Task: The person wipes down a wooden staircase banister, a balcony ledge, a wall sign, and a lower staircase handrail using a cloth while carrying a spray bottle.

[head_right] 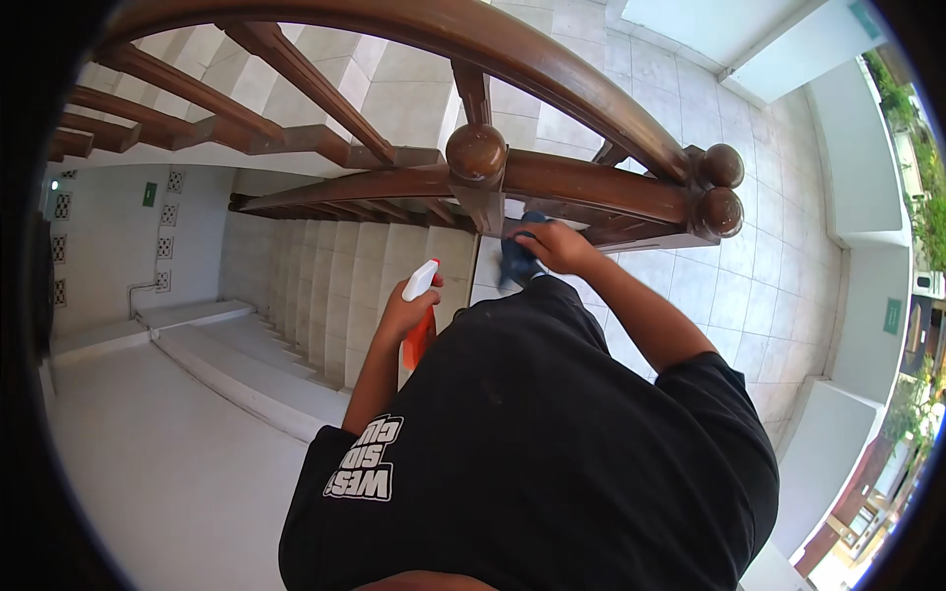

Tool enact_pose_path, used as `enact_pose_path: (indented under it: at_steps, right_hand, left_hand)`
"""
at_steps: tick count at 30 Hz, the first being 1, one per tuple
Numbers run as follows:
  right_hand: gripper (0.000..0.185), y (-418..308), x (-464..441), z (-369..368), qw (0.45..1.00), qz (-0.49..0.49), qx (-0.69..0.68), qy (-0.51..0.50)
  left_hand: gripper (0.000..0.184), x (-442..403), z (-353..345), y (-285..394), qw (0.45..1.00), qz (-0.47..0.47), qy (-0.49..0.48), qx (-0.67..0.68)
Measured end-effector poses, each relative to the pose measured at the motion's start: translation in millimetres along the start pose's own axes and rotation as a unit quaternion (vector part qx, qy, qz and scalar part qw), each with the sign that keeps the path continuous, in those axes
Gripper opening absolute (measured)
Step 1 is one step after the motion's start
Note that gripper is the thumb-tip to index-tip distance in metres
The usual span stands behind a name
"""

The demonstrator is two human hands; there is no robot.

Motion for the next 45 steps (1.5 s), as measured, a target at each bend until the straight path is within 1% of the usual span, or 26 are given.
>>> enact_pose_path:
  at_steps: [1, 3, 5, 6, 8, 10, 11, 12, 14, 17, 19, 21, 22, 24, 26, 28, 29, 31, 32, 34, 35, 36, 38, 39, 43, 45]
  right_hand:
    - [0.029, 2.9, 10.9, -2.5, 1.0, -0.001, 0.002, 0.002]
    - [0.026, 15.8, 27.2, 9.9, 0.948, 0.005, -0.17, 0.267]
    - [0.037, 32.1, 20.0, 31.8, 0.857, 0.001, -0.307, 0.414]
    - [0.037, 27.8, 13.7, 42.3, 0.858, 0.003, -0.308, 0.41]
    - [0.034, 15.9, 0.9, 66.3, 0.853, -0.098, -0.212, 0.467]
    - [0.033, 18.0, -38.7, 56.2, 0.892, -0.15, -0.024, 0.426]
    - [0.037, 24.4, -63.2, 41.6, 0.907, -0.101, -0.017, 0.408]
    - [0.039, 26.6, -84.9, 23.5, 0.906, -0.147, 0.155, 0.365]
    - [0.042, 13.1, -101.2, 9.2, 0.881, -0.167, 0.251, 0.365]
    - [0.043, -0.1, -79.5, -12.7, 0.884, -0.099, 0.239, 0.39]
    - [0.042, 5.5, -45.3, -35.5, 0.891, 0.012, 0.319, 0.324]
    - [0.041, 31.5, -7.0, -80.4, 0.971, 0.044, 0.169, 0.163]
    - [0.041, 38.1, 12.3, -88.7, 0.97, 0.036, 0.17, 0.167]
    - [0.034, 52.7, 38.9, -90.0, 0.953, -0.069, 0.074, 0.285]
    - [0.027, 66.3, 58.7, -75.3, 0.883, -0.208, -0.055, 0.417]
    - [0.027, 49.6, 80.9, -48.1, 0.782, -0.255, -0.011, 0.569]
    - [0.027, 61.4, 87.9, -46.0, 0.778, -0.261, -0.009, 0.571]
    - [0.035, 96.2, 110.9, -41.4, 0.662, -0.443, -0.107, 0.595]
    - [0.035, 104.9, 114.0, -41.8, 0.659, -0.448, -0.107, 0.594]
    - [0.04, 118.7, 122.8, -47.3, 0.545, -0.475, -0.208, 0.659]
    - [0.042, 130.1, 124.3, -53.5, 0.52, -0.452, -0.281, 0.668]
    - [0.042, 138.7, 126.1, -57.2, 0.517, -0.455, -0.282, 0.668]
    - [0.043, 156.2, 126.8, -62.4, 0.454, -0.5, -0.309, 0.669]
    - [0.044, 182.0, 125.1, -69.2, 0.429, -0.466, -0.36, 0.685]
    - [0.043, 169.0, 100.1, -43.6, 0.397, -0.54, -0.324, 0.668]
    - [0.04, 150.2, 91.3, -35.0, 0.327, -0.526, -0.37, 0.693]
  left_hand:
    - [0.031, 0.4, 1.4, -3.8, 1.0, 0.005, 0.005, -0.017]
    - [0.031, 1.1, 7.3, -14.1, 1.0, 0.003, 0.009, -0.014]
    - [0.031, 1.1, 13.8, -30.3, 1.0, 0.007, 0.02, -0.008]
    - [0.032, 2.1, 18.1, -39.2, 0.999, 0.011, 0.033, 0.006]
    - [0.032, 6.0, 24.2, -47.8, 0.999, 0.014, 0.047, 0.021]
    - [0.032, 11.1, 27.3, -51.4, 0.998, -0.008, 0.066, 0.008]
    - [0.032, 14.5, 30.2, -53.6, 0.997, -0.008, 0.071, 0.011]
    - [0.032, 18.1, 33.9, -57.2, 0.997, 0.012, 0.079, 0.011]
    - [0.032, 26.1, 38.1, -66.9, 0.995, 0.033, 0.091, 0.015]
    - [0.032, 38.5, 50.9, -90.5, 0.992, -0.016, 0.121, -0.005]
    - [0.033, 45.3, 58.3, -119.0, 0.99, 0.024, 0.131, 0.033]
    - [0.032, 52.3, 68.6, -148.6, 0.989, 0.024, 0.139, 0.034]
    - [0.031, 54.6, 74.4, -159.1, 0.988, 0.025, 0.149, 0.034]
    - [0.03, 63.3, 82.5, -172.6, 0.984, 0.032, 0.161, 0.065]
    - [0.029, 75.9, 92.4, -188.1, 0.979, 0.045, 0.173, 0.095]
    - [0.025, 81.5, 104.3, -204.2, 0.981, 0.06, 0.168, 0.078]
    - [0.024, 82.9, 110.1, -212.7, 0.983, 0.06, 0.166, 0.06]
    - [0.026, 84.8, 120.5, -219.8, 0.981, 0.072, 0.169, 0.055]
    - [0.028, 87.6, 125.8, -222.3, 0.979, 0.083, 0.179, 0.051]
    - [0.027, 91.9, 134.2, -221.6, 0.979, 0.084, 0.181, 0.045]
    - [0.027, 93.6, 138.3, -221.7, 0.977, 0.085, 0.189, 0.045]
    - [0.027, 96.2, 141.2, -222.4, 0.975, 0.085, 0.198, 0.046]
    - [0.027, 101.5, 146.2, -224.4, 0.975, 0.085, 0.196, 0.061]
    - [0.027, 105.6, 147.9, -224.8, 0.974, 0.084, 0.196, 0.079]
    - [0.029, 126.7, 140.8, -210.5, 0.963, 0.104, 0.209, 0.133]
    - [0.032, 133.9, 141.7, -213.3, 0.938, 0.109, 0.255, 0.21]
Point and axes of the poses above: each hand's wrist, its own x-axis away from the middle knuckle, its own z-axis out of the back of the hand, y = z × x, the point moved 2 cm from there along -x, towards the middle knuckle, and after that the axes turned 15 degrees about x, right-handed, at the moved point
